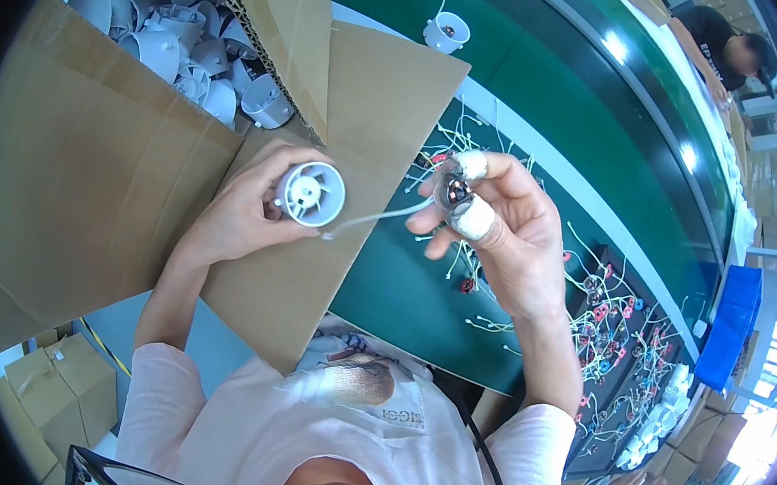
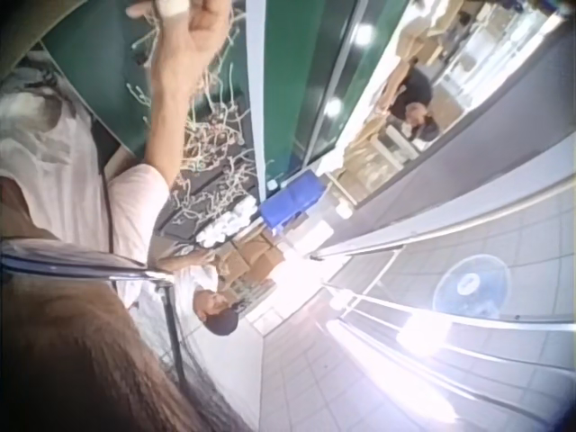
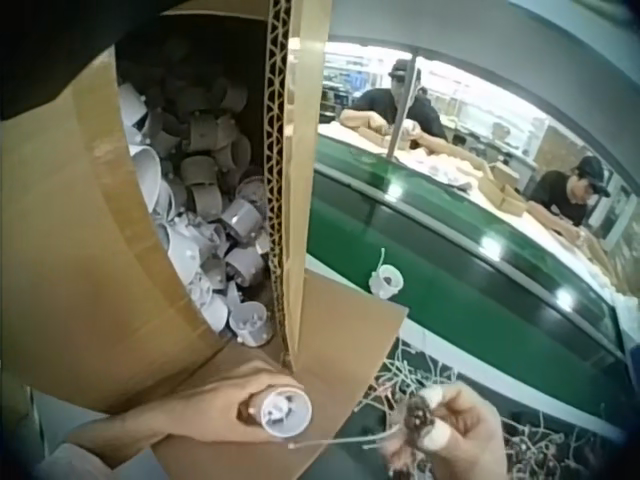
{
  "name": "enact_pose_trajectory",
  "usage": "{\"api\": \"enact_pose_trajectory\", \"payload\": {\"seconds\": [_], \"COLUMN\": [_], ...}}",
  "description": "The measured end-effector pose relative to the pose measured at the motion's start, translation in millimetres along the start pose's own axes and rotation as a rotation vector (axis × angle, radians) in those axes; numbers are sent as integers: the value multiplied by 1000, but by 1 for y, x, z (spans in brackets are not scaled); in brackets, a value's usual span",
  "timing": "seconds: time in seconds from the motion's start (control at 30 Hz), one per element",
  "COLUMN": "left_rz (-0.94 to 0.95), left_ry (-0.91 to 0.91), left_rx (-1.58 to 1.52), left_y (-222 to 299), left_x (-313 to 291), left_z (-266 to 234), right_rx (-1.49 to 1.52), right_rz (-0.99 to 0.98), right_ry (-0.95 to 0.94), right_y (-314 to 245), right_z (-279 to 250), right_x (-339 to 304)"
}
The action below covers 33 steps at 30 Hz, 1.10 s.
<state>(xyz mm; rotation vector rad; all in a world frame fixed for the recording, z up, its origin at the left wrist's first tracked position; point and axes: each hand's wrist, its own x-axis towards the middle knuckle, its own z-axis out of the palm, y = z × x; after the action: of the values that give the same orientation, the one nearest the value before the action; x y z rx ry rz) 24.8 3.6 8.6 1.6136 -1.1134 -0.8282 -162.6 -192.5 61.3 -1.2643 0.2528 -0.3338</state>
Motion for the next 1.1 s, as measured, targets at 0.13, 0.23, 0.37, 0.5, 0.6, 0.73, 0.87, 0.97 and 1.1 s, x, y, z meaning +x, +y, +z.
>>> {"api": "enact_pose_trajectory", "payload": {"seconds": [0.13,0.23,0.37,0.5,0.6,0.73,0.87,0.97,1.1], "left_rz": [-31,-60,92,79,65,134,35,27,90], "left_ry": [-68,-74,-141,-157,-149,-171,-178,-136,-49], "left_rx": [-167,-363,-262,-288,-254,-204,-320,-377,-163], "left_y": [3,-4,-12,-10,-9,-10,-7,-9,5], "left_x": [0,0,3,5,6,6,6,3,0], "left_z": [4,2,-1,-1,-2,-2,0,0,-2], "right_rx": [57,70,72,101,101,62,-59,-93,-355], "right_rz": [-157,-101,-98,-66,-62,-63,-79,-87,10], "right_ry": [-26,-33,-58,-99,-113,-118,-133,-194,-226], "right_y": [6,9,10,13,15,14,9,5,3], "right_z": [7,5,4,7,7,10,14,23,47], "right_x": [12,18,27,33,37,39,40,38,30]}}
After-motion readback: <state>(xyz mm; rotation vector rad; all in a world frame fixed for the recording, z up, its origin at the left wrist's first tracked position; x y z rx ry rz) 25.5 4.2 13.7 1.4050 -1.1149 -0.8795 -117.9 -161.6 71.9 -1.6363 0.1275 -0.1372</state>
